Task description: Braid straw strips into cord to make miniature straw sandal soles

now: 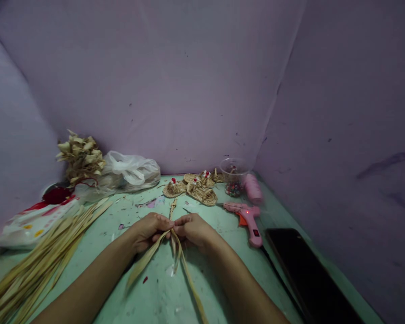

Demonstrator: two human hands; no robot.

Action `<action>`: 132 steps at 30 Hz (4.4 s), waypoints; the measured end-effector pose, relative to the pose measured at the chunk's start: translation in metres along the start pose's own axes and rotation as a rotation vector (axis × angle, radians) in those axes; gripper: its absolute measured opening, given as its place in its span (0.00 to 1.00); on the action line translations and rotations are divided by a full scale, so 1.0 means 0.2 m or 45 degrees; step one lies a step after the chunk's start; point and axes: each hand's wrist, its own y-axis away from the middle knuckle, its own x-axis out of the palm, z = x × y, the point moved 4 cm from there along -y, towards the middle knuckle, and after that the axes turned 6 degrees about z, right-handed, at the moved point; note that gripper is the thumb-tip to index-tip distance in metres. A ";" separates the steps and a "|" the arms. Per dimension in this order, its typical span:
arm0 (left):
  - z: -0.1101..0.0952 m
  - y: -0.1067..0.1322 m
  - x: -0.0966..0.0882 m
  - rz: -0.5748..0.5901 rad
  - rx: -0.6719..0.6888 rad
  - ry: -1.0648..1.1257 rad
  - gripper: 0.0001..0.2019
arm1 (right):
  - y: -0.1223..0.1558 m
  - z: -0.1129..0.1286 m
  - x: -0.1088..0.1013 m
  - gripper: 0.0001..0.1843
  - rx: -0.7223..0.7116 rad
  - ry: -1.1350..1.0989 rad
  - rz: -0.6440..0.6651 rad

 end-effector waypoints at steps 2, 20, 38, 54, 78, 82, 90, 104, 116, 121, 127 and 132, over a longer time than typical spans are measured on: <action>0.00 0.01 0.01 -0.002 -0.025 -0.041 0.11 | 0.00 0.00 0.00 0.10 0.014 0.077 -0.043; -0.01 0.02 0.00 -0.104 0.004 -0.128 0.03 | -0.01 0.05 -0.09 0.13 -0.274 1.015 -0.498; -0.04 0.02 -0.03 -0.166 0.163 -0.069 0.04 | -0.05 -0.04 -0.02 0.13 -0.206 0.107 -0.314; -0.04 0.03 -0.01 -0.042 0.181 -0.257 0.08 | -0.07 -0.03 -0.10 0.10 -0.269 0.766 -0.538; -0.02 0.05 -0.02 -0.178 0.015 -0.120 0.04 | -0.06 -0.02 -0.04 0.08 -0.097 0.209 -0.238; -0.03 0.06 0.01 -0.177 0.037 -0.140 0.04 | -0.05 -0.01 -0.03 0.10 -0.111 0.204 -0.194; -0.01 0.04 0.00 -0.089 0.015 -0.173 0.04 | -0.06 -0.02 -0.06 0.11 -0.120 0.255 -0.122; -0.02 0.04 0.01 -0.212 0.004 -0.135 0.04 | -0.06 -0.02 -0.05 0.07 -0.156 0.182 -0.122; -0.04 0.04 0.01 -0.164 0.068 -0.253 0.08 | -0.08 -0.01 -0.04 0.10 -0.217 0.310 -0.100; -0.04 0.03 0.01 -0.151 0.096 -0.344 0.07 | -0.05 -0.01 -0.01 0.09 -0.120 0.290 -0.058; -0.04 0.03 0.01 -0.171 0.093 -0.451 0.06 | -0.04 0.00 -0.03 0.08 -0.054 0.419 -0.247; -0.06 0.05 0.00 -0.200 0.049 -0.672 0.06 | -0.05 -0.02 -0.03 0.07 -0.040 0.431 -0.339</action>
